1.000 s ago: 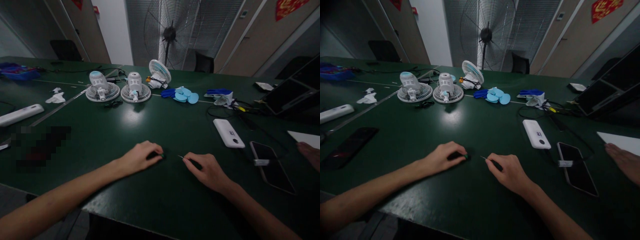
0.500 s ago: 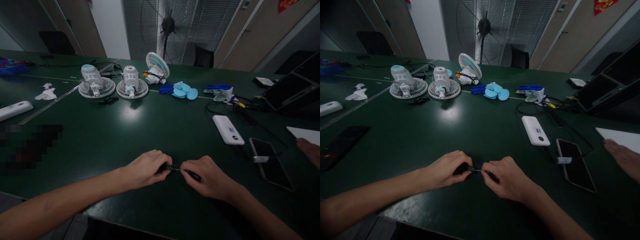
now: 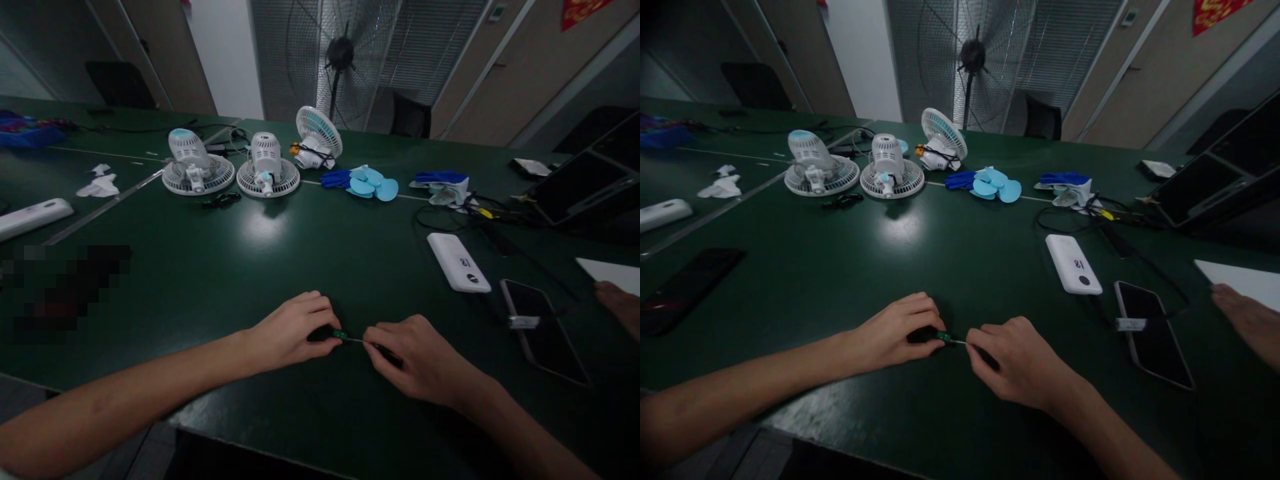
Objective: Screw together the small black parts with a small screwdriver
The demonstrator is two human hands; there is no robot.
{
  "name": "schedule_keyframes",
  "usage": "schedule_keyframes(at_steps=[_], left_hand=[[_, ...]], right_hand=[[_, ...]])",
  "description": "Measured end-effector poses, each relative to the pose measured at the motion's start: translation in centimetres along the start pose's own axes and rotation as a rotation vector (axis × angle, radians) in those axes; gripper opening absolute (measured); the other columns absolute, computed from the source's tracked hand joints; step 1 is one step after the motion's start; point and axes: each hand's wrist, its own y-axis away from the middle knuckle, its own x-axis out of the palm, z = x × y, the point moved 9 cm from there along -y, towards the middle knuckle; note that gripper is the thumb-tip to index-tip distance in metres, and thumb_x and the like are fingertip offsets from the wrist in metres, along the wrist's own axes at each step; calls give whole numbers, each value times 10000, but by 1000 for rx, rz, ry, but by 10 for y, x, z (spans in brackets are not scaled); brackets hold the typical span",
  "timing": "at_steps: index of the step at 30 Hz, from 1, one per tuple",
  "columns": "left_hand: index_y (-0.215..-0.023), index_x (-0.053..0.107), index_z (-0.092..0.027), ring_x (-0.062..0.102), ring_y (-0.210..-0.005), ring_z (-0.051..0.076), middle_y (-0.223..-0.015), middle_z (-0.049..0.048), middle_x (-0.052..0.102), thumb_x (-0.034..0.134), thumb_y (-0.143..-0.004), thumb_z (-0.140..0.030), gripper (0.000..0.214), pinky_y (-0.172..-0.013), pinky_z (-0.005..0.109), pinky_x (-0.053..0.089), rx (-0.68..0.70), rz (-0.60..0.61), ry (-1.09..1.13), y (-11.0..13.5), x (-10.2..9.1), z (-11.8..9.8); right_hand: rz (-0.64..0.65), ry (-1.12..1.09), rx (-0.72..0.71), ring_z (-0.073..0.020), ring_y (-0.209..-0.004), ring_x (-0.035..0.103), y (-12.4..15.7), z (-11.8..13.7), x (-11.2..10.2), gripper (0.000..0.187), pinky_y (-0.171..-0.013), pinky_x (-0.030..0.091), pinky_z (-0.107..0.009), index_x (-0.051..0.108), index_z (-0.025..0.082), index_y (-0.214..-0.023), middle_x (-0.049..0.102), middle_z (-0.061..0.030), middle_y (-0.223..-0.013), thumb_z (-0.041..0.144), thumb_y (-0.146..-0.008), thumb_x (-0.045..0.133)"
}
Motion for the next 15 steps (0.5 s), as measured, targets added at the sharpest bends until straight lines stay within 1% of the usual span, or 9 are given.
schedule_keyframes(at_steps=[6,11,15], left_hand=[[-1061,678,-174,555,-959,204,-1015,70,615,613,-1002,-339,186,-835,330,472,9,16,-1,-1,-1,-2],[-1056,681,-179,559,-949,203,-1011,69,616,605,-1007,-342,186,-834,332,471,10,21,9,0,0,-1],[-1069,681,-178,562,-955,199,-1024,68,621,603,-1010,-336,185,-853,336,466,10,22,20,0,0,-1]], right_hand=[[-18,108,-5,-135,-626,532,1,3,5,192,-603,240,-315,617,230,-983,644,5,-805,263,-1049,440],[-43,128,-18,-134,-621,525,4,1,8,166,-597,236,-313,614,230,-986,640,4,-804,252,-1039,459],[-75,136,-30,-135,-613,528,3,3,7,187,-588,229,-311,623,221,-982,639,0,-798,242,-1041,446]])
